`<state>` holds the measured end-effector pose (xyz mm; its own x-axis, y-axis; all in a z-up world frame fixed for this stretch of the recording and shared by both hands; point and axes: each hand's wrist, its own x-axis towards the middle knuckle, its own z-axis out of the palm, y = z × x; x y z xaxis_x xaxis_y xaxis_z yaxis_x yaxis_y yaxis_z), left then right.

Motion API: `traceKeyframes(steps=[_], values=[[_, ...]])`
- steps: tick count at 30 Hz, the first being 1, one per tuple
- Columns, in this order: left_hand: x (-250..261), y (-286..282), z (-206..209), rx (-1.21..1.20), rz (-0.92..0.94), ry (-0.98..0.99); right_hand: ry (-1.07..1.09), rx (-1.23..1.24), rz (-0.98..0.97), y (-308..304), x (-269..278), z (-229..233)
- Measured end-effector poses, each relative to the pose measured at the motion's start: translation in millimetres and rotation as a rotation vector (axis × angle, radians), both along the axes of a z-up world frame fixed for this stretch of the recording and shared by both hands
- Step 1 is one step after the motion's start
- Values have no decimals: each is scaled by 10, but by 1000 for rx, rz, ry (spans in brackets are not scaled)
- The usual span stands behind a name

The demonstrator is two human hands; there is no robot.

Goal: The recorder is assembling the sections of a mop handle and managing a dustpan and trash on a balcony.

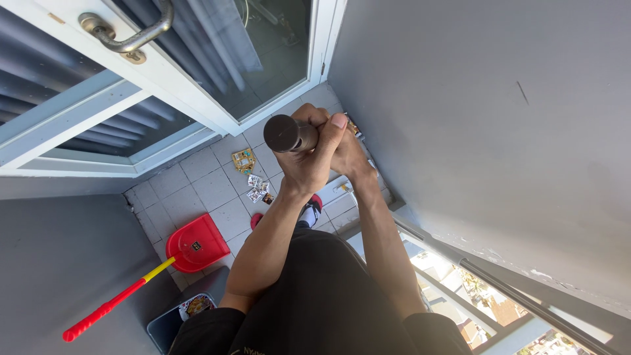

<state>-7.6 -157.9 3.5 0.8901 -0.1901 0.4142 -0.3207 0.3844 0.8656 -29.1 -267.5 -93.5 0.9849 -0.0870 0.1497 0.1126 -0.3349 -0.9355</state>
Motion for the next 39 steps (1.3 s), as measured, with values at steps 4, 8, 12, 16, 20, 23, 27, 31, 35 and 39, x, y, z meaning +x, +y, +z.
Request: traceKeyframes(steps=[4, 8, 12, 16, 20, 23, 27, 31, 35, 39], values=[[19, -110, -129, 16, -38, 3, -10, -97, -34, -141, -5, -161], [28, -203, -274, 52, -25, -22, -102, -110, -32, -207, -17, -252], [18, -238, -251, 75, -49, -24, -84, -154, -61, -261, -10, -459], [1, -262, -268, 70, -90, -23, -37, -24, -48, -272, -19, -579], [-16, -277, -254, 106, -95, -41, -6, 58, -50, -273, -38, -575], [-38, -277, -242, 89, -112, -41, -56, 107, -43, -233, -65, -443], [-57, -262, -165, 91, -149, -44, -93, 143, -33, -185, -93, -362], [-76, -258, -148, 146, -131, -59, -64, 192, -44, -165, -121, -483], [-73, -263, -92, 163, -141, -88, -111, 218, -88, -135, -149, -427], [-77, -287, -31, 175, -174, -95, -184, 232, -125, -131, -166, -423]])
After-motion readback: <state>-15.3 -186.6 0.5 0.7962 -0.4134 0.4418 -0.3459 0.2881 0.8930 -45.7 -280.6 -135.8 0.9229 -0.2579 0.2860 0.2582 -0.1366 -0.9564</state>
